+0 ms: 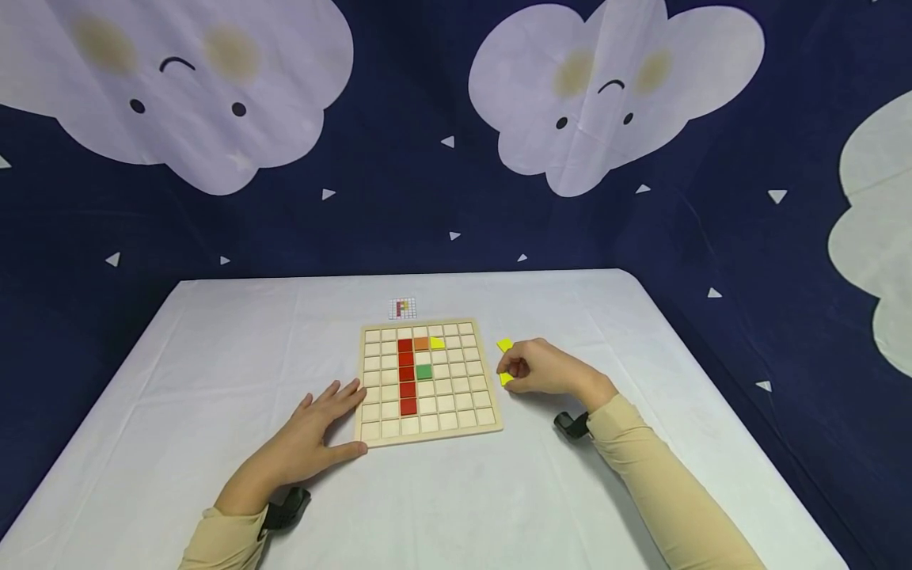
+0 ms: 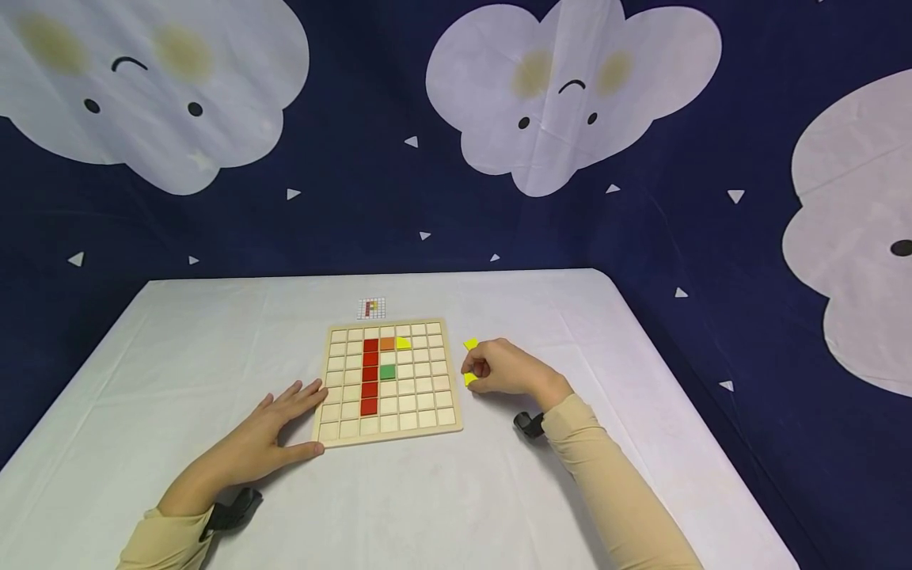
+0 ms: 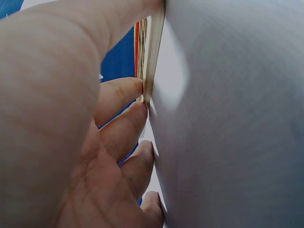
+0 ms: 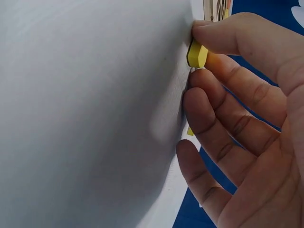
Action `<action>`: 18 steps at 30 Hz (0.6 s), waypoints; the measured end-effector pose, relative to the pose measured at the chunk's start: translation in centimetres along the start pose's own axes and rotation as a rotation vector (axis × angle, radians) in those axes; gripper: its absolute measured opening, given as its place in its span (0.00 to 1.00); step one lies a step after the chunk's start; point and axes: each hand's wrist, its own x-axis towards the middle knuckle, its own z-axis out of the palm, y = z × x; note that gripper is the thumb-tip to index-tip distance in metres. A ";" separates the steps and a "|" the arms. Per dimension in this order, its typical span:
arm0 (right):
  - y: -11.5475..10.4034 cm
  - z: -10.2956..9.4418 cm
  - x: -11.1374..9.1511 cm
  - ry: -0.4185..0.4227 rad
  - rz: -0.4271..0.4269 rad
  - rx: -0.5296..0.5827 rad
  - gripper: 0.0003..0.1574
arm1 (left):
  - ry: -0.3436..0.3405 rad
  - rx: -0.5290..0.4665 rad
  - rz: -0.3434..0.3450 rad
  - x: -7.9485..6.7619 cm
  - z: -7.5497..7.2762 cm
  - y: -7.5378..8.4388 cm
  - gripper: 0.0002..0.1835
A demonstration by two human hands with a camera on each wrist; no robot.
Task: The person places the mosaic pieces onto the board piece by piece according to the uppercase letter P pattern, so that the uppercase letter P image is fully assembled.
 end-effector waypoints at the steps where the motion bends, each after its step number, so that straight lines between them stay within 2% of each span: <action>1: 0.0 0.0 0.0 0.002 0.000 -0.002 0.11 | 0.000 0.000 0.001 0.0 0.0 0.0 0.47; 11: -0.4 0.1 0.5 0.024 -0.023 -0.021 0.11 | 0.007 0.001 0.006 0.1 -0.1 0.0 0.46; 18: -0.4 0.1 0.4 0.034 -0.002 -0.058 0.10 | 0.008 0.009 0.014 0.1 -0.1 -0.1 0.46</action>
